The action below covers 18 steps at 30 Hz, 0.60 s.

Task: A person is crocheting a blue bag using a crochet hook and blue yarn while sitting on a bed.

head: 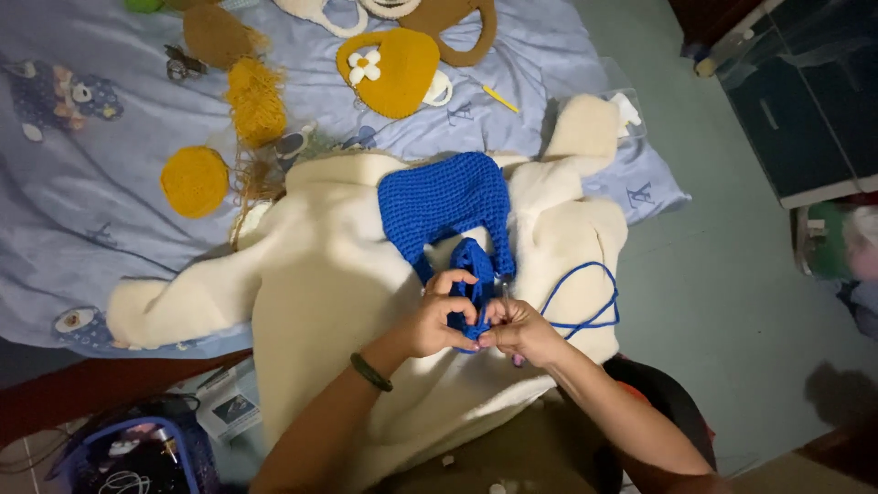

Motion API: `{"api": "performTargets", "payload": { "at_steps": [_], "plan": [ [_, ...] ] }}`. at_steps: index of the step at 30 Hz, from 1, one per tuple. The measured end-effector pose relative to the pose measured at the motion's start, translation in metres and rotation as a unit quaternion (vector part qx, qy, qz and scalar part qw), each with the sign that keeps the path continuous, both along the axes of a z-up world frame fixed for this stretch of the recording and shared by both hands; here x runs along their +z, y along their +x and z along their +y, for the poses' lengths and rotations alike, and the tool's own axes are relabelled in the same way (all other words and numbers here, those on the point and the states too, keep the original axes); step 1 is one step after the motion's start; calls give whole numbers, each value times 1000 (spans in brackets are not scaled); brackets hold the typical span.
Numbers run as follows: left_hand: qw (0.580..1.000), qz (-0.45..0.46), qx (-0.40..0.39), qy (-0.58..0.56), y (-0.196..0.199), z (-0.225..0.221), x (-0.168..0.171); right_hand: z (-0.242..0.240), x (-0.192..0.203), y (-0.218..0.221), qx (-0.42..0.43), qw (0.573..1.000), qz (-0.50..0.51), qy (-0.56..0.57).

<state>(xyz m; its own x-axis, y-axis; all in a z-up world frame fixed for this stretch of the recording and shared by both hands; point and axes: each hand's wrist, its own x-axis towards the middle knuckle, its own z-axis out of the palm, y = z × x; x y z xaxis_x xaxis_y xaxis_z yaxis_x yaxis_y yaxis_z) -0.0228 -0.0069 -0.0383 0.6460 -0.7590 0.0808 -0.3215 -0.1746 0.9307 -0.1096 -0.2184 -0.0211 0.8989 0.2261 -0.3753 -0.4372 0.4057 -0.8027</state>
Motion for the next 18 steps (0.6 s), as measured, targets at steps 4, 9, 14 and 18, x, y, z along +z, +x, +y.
{"api": "performTargets", "payload": {
  "at_steps": [4, 9, 14, 18],
  "plan": [
    [1000, 18, -5, -13, 2, 1, -3, 0, -29, -7, -50, 998, -42, -7],
    [1000, 5, 0, -14, 5, 6, 5, -2, -50, -11, -89, 993, -65, -32],
    [998, -46, 2, 40, -4, 15, 24, 5, -37, -6, -47, 975, -134, -173],
    [1000, 11, 2, -16, -7, 15, -14, 3, -49, -12, -49, 966, -172, -187]
  ]
}}
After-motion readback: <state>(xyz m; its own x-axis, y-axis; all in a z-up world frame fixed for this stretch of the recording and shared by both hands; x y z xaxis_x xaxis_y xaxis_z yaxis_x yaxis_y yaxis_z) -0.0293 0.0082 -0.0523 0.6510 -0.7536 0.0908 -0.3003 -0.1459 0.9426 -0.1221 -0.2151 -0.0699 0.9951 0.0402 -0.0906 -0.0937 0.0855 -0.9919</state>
